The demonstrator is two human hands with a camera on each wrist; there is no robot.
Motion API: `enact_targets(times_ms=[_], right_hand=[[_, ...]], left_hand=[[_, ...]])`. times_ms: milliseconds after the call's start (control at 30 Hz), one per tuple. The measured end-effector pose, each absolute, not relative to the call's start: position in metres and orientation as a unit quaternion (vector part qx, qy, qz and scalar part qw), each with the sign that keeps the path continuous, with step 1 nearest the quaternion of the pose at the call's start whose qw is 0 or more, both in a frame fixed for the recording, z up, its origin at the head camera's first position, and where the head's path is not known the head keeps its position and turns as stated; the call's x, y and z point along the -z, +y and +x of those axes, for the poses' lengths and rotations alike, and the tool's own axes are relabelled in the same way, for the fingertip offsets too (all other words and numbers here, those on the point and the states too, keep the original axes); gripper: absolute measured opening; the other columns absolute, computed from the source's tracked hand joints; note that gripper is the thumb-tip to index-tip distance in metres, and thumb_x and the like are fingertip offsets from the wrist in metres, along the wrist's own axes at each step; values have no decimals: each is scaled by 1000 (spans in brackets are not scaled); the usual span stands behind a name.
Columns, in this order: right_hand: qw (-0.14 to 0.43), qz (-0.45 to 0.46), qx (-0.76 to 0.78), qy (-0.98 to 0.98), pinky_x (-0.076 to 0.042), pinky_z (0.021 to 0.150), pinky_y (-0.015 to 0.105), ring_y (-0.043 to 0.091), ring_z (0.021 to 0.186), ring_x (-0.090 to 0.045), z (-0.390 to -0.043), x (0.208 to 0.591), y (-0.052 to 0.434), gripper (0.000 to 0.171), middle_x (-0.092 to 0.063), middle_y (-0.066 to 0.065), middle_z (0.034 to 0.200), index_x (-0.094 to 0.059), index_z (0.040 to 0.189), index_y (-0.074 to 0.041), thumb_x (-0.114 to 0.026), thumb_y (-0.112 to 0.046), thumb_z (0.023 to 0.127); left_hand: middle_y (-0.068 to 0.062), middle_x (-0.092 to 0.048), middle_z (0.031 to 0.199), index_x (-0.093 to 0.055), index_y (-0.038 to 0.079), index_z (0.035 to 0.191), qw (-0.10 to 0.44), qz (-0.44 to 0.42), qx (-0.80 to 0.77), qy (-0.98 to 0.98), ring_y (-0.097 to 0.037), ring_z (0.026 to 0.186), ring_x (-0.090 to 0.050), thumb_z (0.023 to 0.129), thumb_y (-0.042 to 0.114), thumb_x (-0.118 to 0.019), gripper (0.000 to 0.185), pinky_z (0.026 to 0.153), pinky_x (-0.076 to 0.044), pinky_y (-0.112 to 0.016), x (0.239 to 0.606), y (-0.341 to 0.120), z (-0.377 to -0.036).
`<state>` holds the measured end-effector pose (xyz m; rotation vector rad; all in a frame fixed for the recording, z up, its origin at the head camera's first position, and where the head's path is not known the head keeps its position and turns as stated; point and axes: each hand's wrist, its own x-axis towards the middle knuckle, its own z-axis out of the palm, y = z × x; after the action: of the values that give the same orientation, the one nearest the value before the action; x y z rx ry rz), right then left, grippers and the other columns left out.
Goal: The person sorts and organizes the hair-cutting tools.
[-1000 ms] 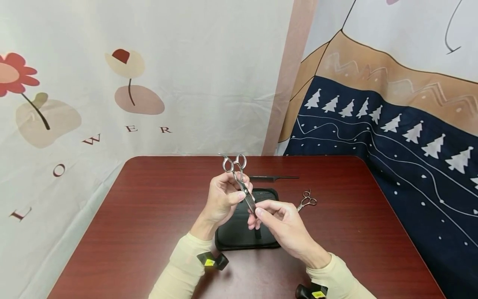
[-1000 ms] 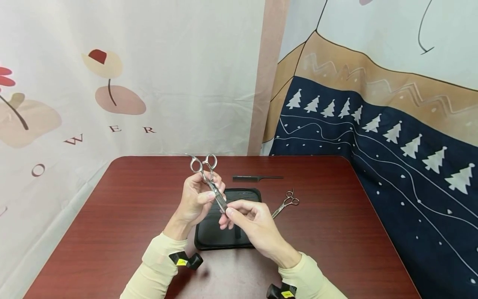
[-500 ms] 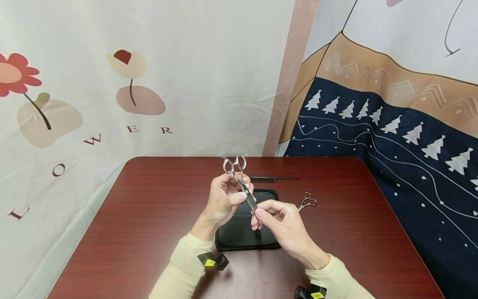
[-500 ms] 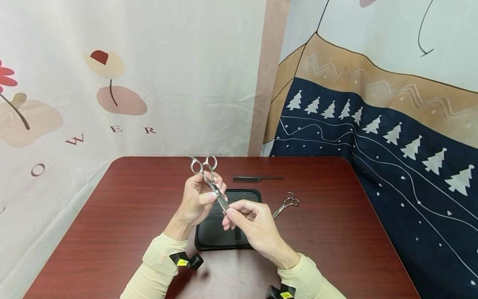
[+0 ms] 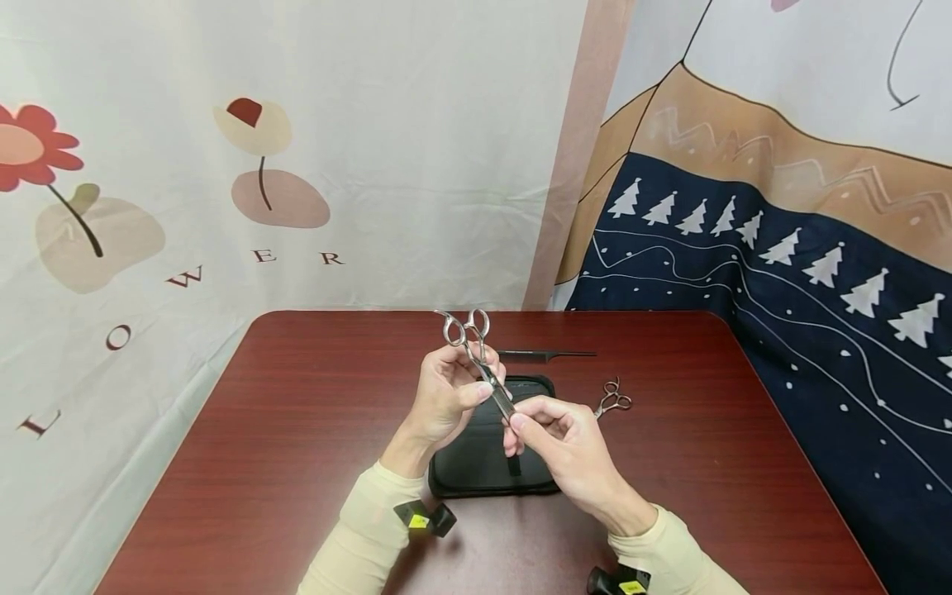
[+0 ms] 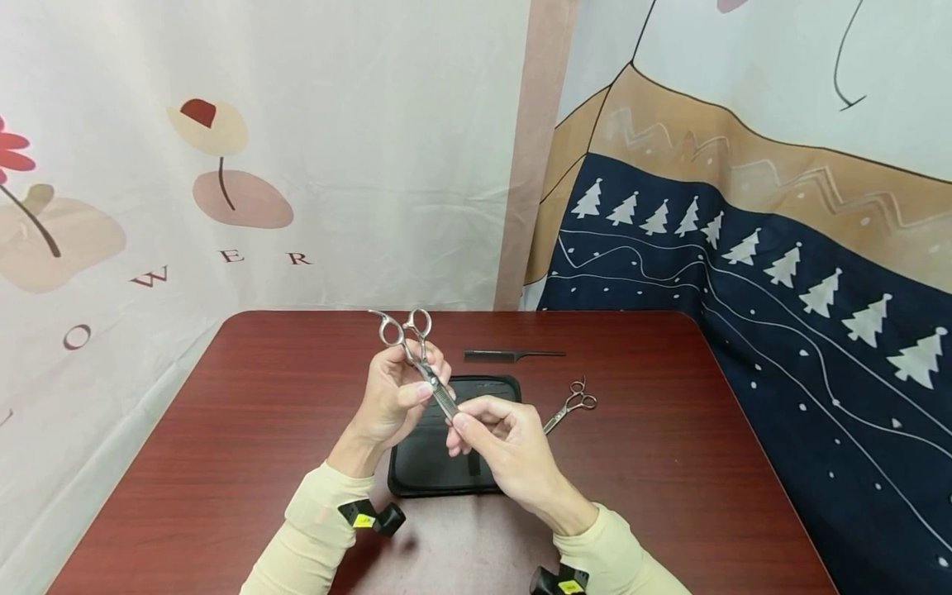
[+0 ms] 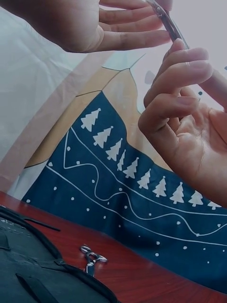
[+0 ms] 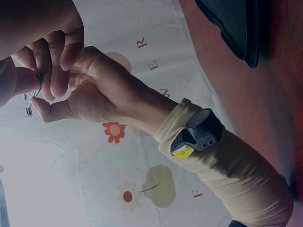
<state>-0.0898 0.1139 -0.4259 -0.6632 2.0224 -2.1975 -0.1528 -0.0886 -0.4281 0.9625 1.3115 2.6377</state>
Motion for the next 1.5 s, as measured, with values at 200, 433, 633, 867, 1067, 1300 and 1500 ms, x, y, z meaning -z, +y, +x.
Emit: enact_targets(times_ms=[200,433,633,867,1067,1300,1500], right_hand=[[33,-213,713,667,-65,76,25,6,78,-77,-89,425,114,17,-79,-7,87,-72,110,15,-67,-1,110],[17,-222,712,666,-65,74,26,9,75,-77,-91,426,116,13,-77,-7,85,-74,108,11,-66,1,109],[21,-218,711,668,-64,74,25,8,75,-76,-92,426,117,15,-77,-7,84,-72,108,16,-66,2,109],[22,-219,715,663,-64,75,24,7,76,-76,-91,425,118,16,-77,-8,85,-71,110,19,-65,4,108],[8,-231,711,664,-66,76,26,8,75,-76,-93,426,121,13,-77,-8,84,-73,107,15,-65,5,108],[-18,-234,689,686,-68,76,26,8,76,-76,-99,421,132,10,-76,-5,84,-76,106,11,-67,6,106],[-33,-244,674,697,-68,74,27,9,75,-74,-105,420,141,9,-75,3,82,-77,106,8,-67,9,105]], left_hand=[[4,-76,108,-80,17,112,40,301,-850,430,-10,94,-73,93,-1,-83,27,86,-70,-28,427,-91,-153],[4,-76,112,-79,16,121,48,321,-841,432,-11,101,-78,97,10,-84,26,94,-68,-27,428,-94,-155],[1,-74,123,-72,15,133,62,326,-839,431,-17,116,-80,95,10,-76,39,100,-70,-40,426,-96,-156],[-5,-70,142,-59,11,152,68,347,-844,402,-28,137,-74,99,14,-77,56,114,-64,-48,425,-96,-158],[-7,-62,155,-52,15,157,66,338,-841,417,-30,146,-68,97,21,-81,67,120,-60,-48,421,-99,-159],[-8,-58,158,-43,13,169,36,350,-827,440,-28,150,-66,101,27,-80,79,125,-56,-44,419,-110,-163],[-9,-62,157,-41,6,170,-27,351,-803,482,-23,144,-69,98,39,-87,92,123,-58,-38,414,-119,-163]])
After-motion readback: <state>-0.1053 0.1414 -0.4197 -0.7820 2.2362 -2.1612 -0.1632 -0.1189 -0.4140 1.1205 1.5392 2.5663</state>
